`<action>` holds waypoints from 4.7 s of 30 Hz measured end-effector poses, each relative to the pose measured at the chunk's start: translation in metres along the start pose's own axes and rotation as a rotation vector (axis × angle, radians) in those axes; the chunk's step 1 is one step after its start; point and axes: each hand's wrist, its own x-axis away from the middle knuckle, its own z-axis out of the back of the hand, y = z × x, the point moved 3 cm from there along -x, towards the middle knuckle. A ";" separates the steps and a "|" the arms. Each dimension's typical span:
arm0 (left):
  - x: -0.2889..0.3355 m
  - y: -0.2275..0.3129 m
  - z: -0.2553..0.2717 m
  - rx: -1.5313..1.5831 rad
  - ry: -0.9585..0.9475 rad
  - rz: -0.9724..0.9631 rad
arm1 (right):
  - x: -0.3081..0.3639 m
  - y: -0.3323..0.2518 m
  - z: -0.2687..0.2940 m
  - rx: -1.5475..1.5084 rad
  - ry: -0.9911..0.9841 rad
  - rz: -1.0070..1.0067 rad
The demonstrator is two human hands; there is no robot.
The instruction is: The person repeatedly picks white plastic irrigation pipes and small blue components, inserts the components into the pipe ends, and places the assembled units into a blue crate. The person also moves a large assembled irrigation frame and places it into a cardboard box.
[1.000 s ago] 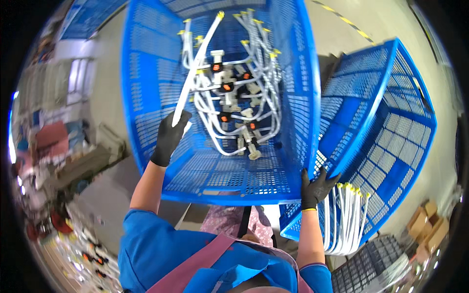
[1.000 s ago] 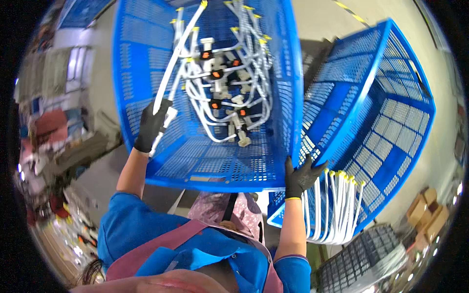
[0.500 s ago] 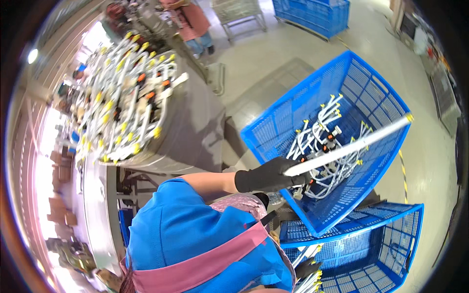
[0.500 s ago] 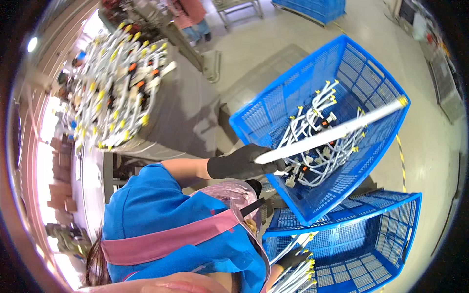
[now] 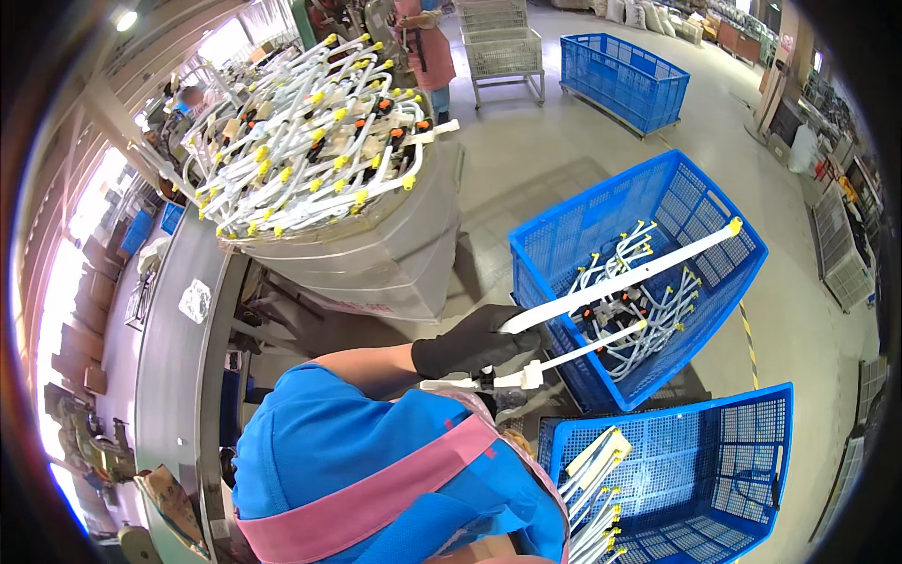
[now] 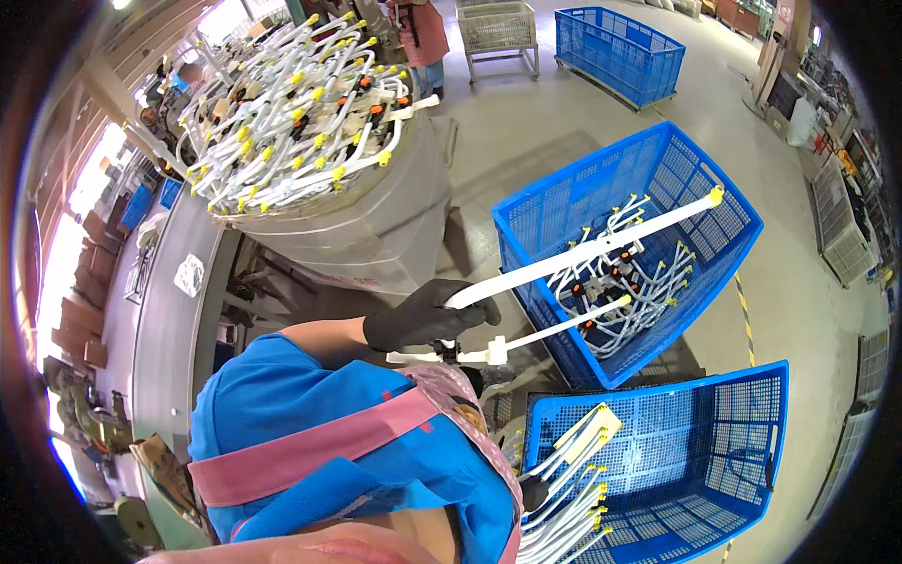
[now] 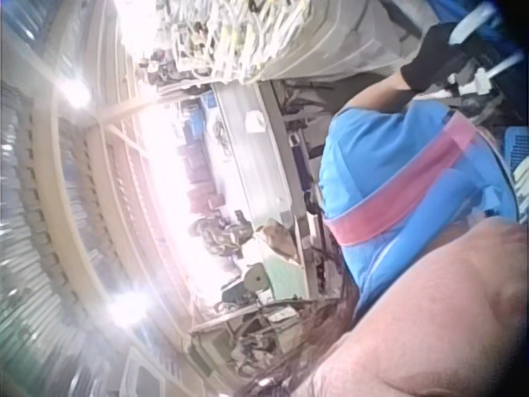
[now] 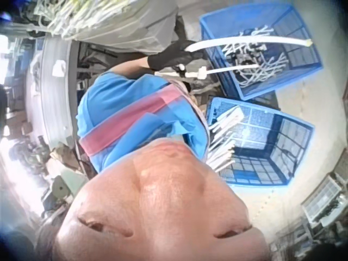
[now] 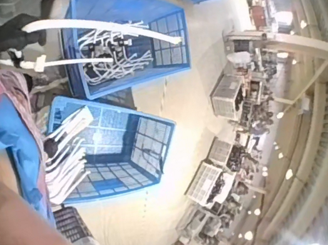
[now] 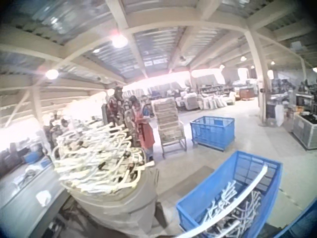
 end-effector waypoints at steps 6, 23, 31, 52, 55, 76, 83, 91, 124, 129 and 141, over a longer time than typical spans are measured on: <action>0.033 0.004 0.006 -0.183 0.070 -0.081 | 0.010 0.008 0.012 -0.003 -0.035 0.010; 0.015 -0.019 0.079 -0.113 -0.131 -0.255 | 0.200 -0.028 0.107 -0.840 0.245 0.213; -0.015 -0.031 0.119 -0.135 -0.312 -0.522 | 0.419 -0.027 0.136 -0.490 0.721 -0.028; 0.215 0.024 -0.009 -0.073 -1.668 -0.984 | 0.790 0.030 -0.021 -0.260 1.415 -0.391; 0.270 0.008 -0.036 -0.082 -1.993 -0.541 | 0.834 0.058 -0.069 -0.272 1.365 -0.577; 0.516 -0.047 -0.225 -0.169 -2.919 -0.710 | 0.907 0.102 -0.147 -0.401 1.387 -1.022; 0.552 -0.065 -0.309 -0.230 -3.101 -0.682 | 0.844 0.129 -0.082 -0.038 1.064 -1.091; 0.592 -0.060 -0.414 -0.274 -3.205 -1.124 | 0.762 0.170 -0.049 -0.394 0.934 -0.993; 0.640 -0.154 -0.838 -0.628 -1.742 -1.501 | 0.714 0.164 -0.012 -0.762 0.922 -1.474; 0.648 -0.158 -0.819 -0.938 -1.704 -1.737 | 0.715 0.169 -0.017 -0.809 0.947 -1.443; 0.627 -0.176 -0.810 -0.991 -1.682 -2.181 | 0.720 0.170 -0.015 -0.761 0.913 -1.450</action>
